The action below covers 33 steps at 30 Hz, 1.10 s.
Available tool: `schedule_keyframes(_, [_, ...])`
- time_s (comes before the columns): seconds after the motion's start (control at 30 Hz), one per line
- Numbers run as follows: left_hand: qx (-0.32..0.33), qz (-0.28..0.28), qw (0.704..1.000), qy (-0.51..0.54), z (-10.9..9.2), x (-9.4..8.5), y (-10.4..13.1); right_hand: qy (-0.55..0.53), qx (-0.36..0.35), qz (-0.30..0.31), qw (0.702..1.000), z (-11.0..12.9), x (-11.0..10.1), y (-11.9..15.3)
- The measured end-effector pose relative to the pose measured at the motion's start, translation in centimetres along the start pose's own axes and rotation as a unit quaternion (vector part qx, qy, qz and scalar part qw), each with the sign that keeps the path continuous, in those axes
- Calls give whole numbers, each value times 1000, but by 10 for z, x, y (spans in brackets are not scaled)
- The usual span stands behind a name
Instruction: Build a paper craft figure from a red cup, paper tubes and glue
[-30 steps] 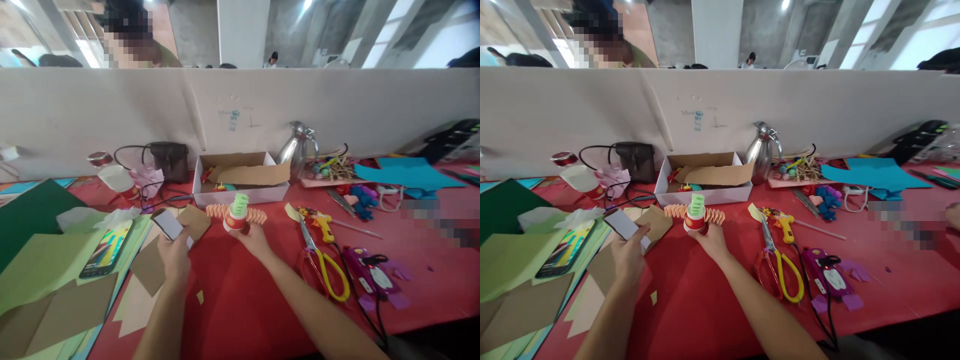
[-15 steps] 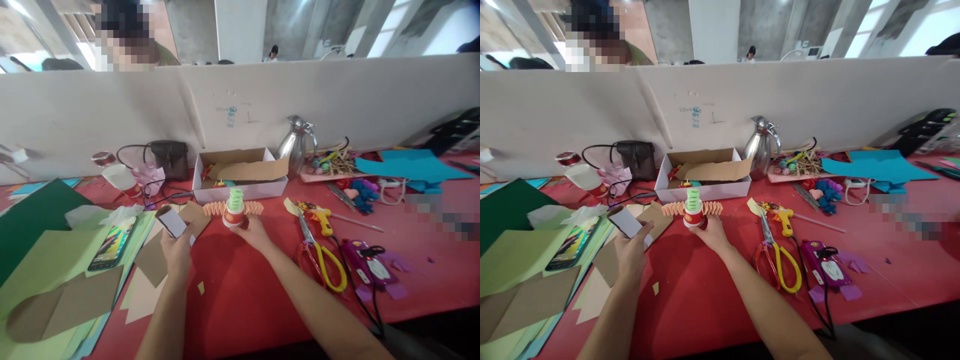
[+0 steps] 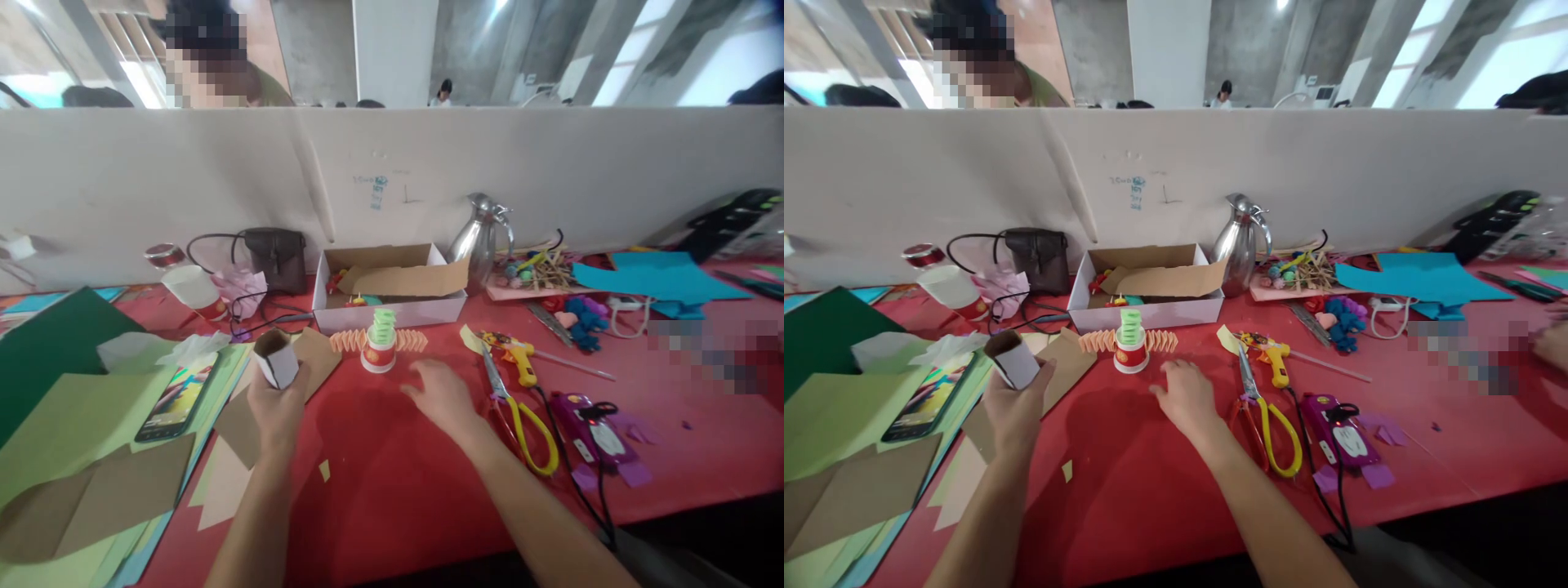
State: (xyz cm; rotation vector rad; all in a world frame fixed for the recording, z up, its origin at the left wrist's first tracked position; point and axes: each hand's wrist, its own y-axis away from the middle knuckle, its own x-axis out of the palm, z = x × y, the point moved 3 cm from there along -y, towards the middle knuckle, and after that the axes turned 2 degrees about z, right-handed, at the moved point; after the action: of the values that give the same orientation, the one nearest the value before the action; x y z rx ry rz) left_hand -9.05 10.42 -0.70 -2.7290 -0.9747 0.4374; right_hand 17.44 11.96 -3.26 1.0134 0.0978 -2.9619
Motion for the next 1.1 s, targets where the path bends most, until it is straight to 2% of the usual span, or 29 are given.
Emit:
schedule_keyframes(0.03, [65,27,996,-58,-16,-1,-2,1,-3,-2,1000,8,-14,6])
schedule_keyframes(0.07, [144,83,978,-123,-36,2,-3,-9,-18,-1,1000,18,-28,12])
schedule_keyframes(0.13, [273,175,916,-236,-81,14,-4,-154,-109,-11,982,47,-57,16])
schedule_keyframes(0.17, [313,217,882,-276,-104,22,-5,-218,-158,13,963,63,-68,16])
schedule_keyframes(0.23, [362,307,823,-312,-146,42,-9,-254,-236,50,937,92,-83,8])
schedule_keyframes(0.27, [377,343,804,-306,-164,51,-13,-254,-258,41,931,103,-88,1])
schedule_keyframes(0.33, [393,407,784,-256,-187,65,-24,-276,-267,19,923,112,-92,-17])
schedule_keyframes(0.37, [394,433,782,-215,-191,69,-31,-305,-260,12,916,111,-91,-27])
schedule_keyframes(0.43, [358,432,815,-141,-185,71,-46,-379,-236,17,895,102,-85,-48])
schedule_keyframes(0.53, [282,408,865,-70,-151,70,-63,-442,-180,54,877,79,-65,-74])
schedule_keyframes(0.63, [241,377,894,-19,-117,72,-66,-484,-132,78,861,60,-47,-88])
schedule_keyframes(0.77, [164,394,904,29,-97,77,-62,-513,-107,102,845,50,-38,-90])
schedule_keyframes(1.0, [83,407,907,64,-83,79,-63,-545,-70,137,824,47,-36,-87])
schedule_keyframes(1.1, [71,409,908,60,-80,78,-63,-554,-68,142,817,46,-33,-88])
